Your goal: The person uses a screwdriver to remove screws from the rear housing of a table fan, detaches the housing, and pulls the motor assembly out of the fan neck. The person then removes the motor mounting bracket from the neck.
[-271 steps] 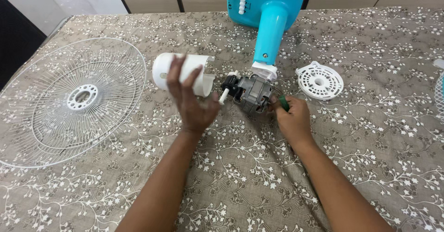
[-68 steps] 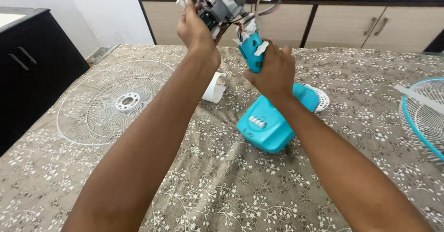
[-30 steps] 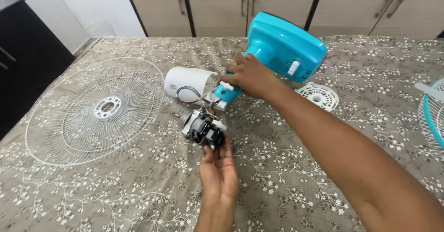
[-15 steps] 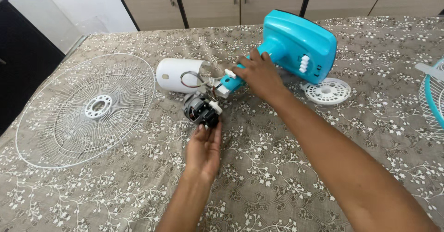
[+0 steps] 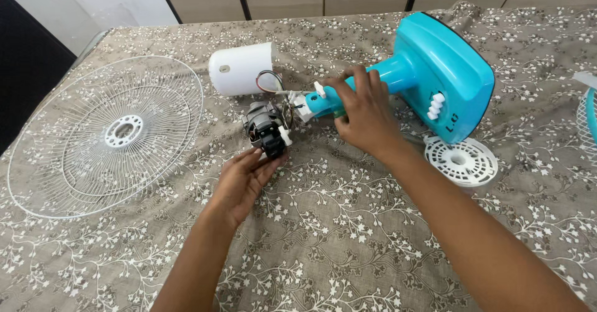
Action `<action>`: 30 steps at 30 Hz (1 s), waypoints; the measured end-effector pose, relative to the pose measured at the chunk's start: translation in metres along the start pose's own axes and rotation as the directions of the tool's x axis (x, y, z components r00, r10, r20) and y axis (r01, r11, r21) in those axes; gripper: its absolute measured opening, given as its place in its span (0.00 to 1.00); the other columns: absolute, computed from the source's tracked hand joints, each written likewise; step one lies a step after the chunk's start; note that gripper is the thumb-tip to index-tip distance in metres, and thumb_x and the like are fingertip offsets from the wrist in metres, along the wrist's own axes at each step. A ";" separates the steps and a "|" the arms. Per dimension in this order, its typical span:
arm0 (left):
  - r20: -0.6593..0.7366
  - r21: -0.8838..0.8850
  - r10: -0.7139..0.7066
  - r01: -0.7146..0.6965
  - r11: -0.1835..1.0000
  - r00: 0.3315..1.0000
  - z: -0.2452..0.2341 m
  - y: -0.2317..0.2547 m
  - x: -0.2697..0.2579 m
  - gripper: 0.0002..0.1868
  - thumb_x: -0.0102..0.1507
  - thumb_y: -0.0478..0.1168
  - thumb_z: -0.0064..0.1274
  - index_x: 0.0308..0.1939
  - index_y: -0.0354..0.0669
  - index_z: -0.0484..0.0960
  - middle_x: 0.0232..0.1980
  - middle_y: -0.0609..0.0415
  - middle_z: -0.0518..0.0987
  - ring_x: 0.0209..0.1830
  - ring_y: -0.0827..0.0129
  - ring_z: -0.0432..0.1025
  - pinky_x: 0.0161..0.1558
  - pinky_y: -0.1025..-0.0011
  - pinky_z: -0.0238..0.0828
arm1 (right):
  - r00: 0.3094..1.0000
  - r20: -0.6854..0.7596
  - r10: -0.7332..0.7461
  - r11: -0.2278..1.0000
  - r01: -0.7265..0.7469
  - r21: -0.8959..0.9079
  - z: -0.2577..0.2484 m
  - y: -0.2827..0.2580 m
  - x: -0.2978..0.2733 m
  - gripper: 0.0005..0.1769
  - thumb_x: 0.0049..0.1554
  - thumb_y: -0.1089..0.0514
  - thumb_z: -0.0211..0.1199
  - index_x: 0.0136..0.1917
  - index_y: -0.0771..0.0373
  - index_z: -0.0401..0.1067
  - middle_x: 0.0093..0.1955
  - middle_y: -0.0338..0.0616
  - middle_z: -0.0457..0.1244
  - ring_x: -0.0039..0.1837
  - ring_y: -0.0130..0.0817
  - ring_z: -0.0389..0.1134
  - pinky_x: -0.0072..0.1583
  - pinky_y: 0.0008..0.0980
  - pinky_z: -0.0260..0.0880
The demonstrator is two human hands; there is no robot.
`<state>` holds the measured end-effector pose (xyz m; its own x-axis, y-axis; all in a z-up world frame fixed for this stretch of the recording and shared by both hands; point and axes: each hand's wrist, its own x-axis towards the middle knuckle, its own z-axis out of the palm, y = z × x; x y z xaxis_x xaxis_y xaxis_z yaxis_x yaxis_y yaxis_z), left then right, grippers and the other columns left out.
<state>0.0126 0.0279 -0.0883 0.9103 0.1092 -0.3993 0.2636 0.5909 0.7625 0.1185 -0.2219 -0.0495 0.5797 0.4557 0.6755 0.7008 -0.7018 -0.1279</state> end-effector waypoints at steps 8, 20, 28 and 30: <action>0.116 0.993 0.453 -0.112 -0.035 0.884 0.008 0.012 -0.025 0.30 0.72 0.60 0.40 0.58 0.37 0.79 0.37 0.43 0.86 0.29 0.59 0.79 0.35 0.61 0.74 | 0.825 0.325 0.463 -0.004 -0.364 0.931 0.041 -0.035 -0.041 0.14 0.66 0.49 0.51 0.50 0.61 0.68 0.45 0.41 0.61 0.48 0.30 0.61 0.52 0.34 0.62; 0.472 0.856 0.728 -0.455 -0.245 0.497 0.029 -0.010 -0.006 0.62 0.42 0.64 0.76 0.75 0.48 0.64 0.69 0.24 0.57 0.63 0.27 0.60 0.56 0.38 0.63 | 0.677 0.422 0.603 -0.278 -0.317 0.907 0.050 -0.026 -0.062 0.18 0.63 0.44 0.62 0.41 0.57 0.63 0.33 0.35 0.57 0.34 0.23 0.60 0.35 0.27 0.60; 0.409 0.801 0.667 -0.595 0.064 0.623 0.030 0.010 0.020 0.48 0.44 0.45 0.70 0.68 0.47 0.71 0.60 0.47 0.74 0.61 0.56 0.74 0.62 0.60 0.73 | 0.811 0.378 0.446 -0.230 -0.304 0.924 0.040 -0.030 -0.058 0.06 0.59 0.66 0.63 0.50 0.63 0.69 0.43 0.47 0.69 0.39 0.24 0.65 0.41 0.26 0.69; 0.448 0.765 0.651 -0.640 0.076 0.613 0.029 0.014 0.028 0.48 0.43 0.45 0.70 0.68 0.47 0.71 0.61 0.47 0.74 0.61 0.57 0.74 0.63 0.60 0.73 | 0.832 0.361 0.421 -0.160 -0.324 0.932 0.037 -0.033 -0.057 0.13 0.57 0.69 0.61 0.55 0.63 0.70 0.45 0.46 0.70 0.41 0.23 0.67 0.42 0.24 0.69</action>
<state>0.0507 0.0164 -0.0737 0.8723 0.0938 0.4799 -0.3180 -0.6367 0.7025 0.0778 -0.2046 -0.1107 0.9275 0.2817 0.2458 0.0877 0.4753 -0.8755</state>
